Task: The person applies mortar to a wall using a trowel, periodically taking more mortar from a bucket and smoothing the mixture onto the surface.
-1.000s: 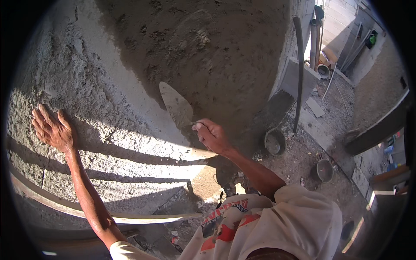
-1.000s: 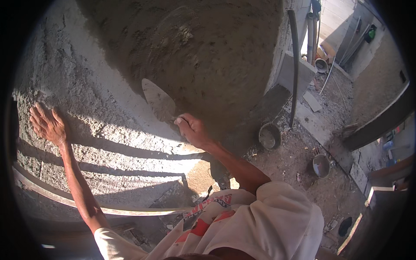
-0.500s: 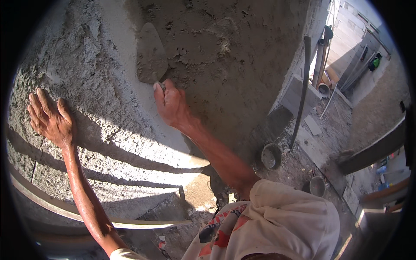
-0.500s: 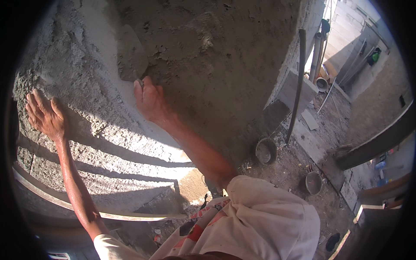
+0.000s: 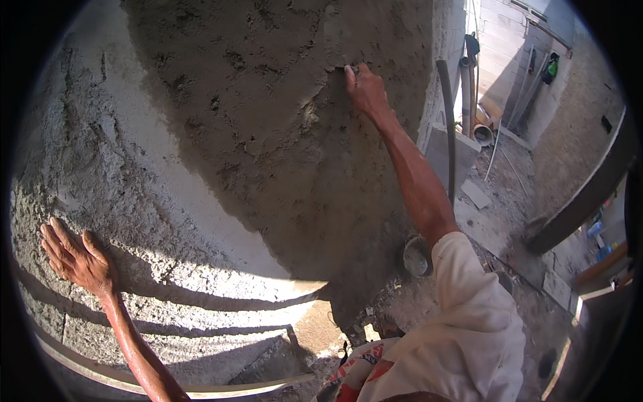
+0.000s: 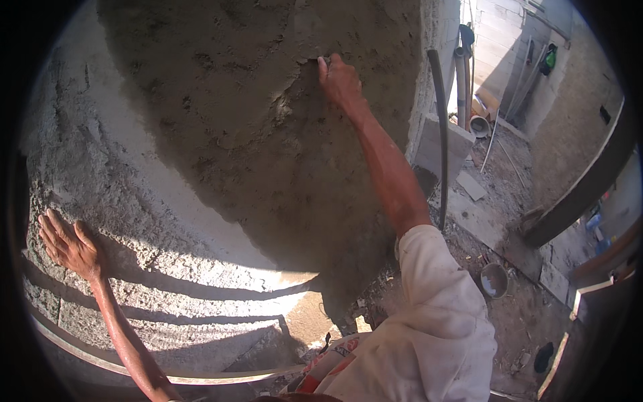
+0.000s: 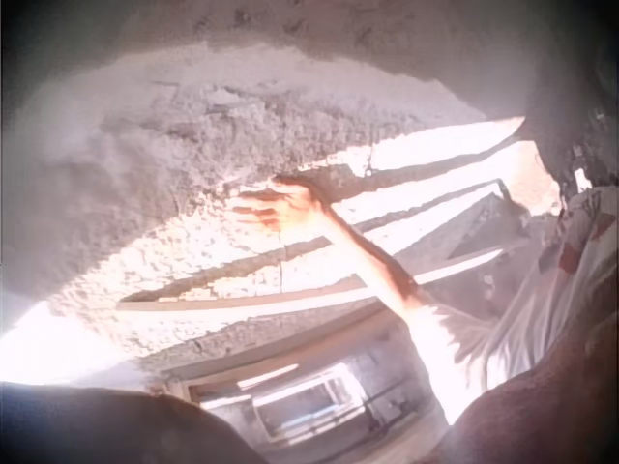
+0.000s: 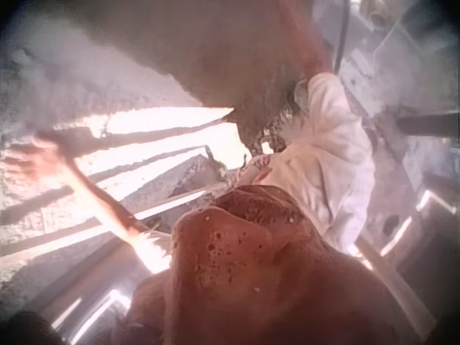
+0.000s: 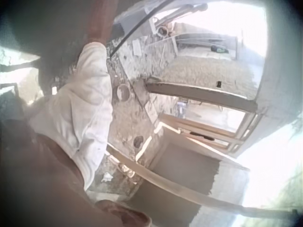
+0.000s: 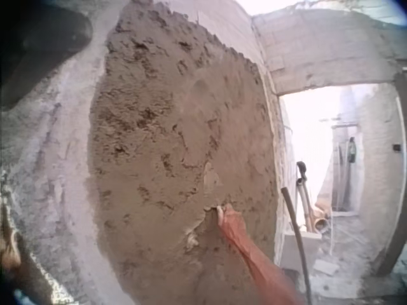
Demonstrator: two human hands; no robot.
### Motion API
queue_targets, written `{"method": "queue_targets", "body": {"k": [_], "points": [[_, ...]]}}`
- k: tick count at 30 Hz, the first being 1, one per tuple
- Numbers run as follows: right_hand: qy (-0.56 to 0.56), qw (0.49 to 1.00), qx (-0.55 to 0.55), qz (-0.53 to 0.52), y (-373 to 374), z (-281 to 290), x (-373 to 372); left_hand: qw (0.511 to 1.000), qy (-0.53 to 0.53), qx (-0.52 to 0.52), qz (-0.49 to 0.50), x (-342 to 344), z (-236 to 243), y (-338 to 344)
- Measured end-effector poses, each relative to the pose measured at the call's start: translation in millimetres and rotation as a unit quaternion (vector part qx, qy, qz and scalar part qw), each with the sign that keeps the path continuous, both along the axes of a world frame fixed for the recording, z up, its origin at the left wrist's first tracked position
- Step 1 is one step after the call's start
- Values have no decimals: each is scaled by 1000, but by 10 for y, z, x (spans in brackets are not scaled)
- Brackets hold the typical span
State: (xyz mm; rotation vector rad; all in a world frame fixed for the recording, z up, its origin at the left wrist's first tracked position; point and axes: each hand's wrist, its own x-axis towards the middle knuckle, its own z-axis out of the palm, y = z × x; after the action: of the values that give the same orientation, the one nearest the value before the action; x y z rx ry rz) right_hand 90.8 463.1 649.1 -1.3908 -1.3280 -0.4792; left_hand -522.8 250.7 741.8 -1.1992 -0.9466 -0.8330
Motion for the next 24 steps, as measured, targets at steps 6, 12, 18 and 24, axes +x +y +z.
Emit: {"method": "queue_targets", "body": {"k": [6,12,18,24], "points": [[443,825,-161,312,-674,-561,-874,1000,-1,-7,-2,29,-72,11],[204,910,-106,346,-1351,-1105,-2317,1000,-11,2,-16,129,-85,93],[57,967,-22,247,-1105,-1498,-1749,1000,7,-5,-16,31,-20,112],[592,651,-191,434,-1304,-1128,-1721,1000,-12,-8,6,11,-65,-1]]}}
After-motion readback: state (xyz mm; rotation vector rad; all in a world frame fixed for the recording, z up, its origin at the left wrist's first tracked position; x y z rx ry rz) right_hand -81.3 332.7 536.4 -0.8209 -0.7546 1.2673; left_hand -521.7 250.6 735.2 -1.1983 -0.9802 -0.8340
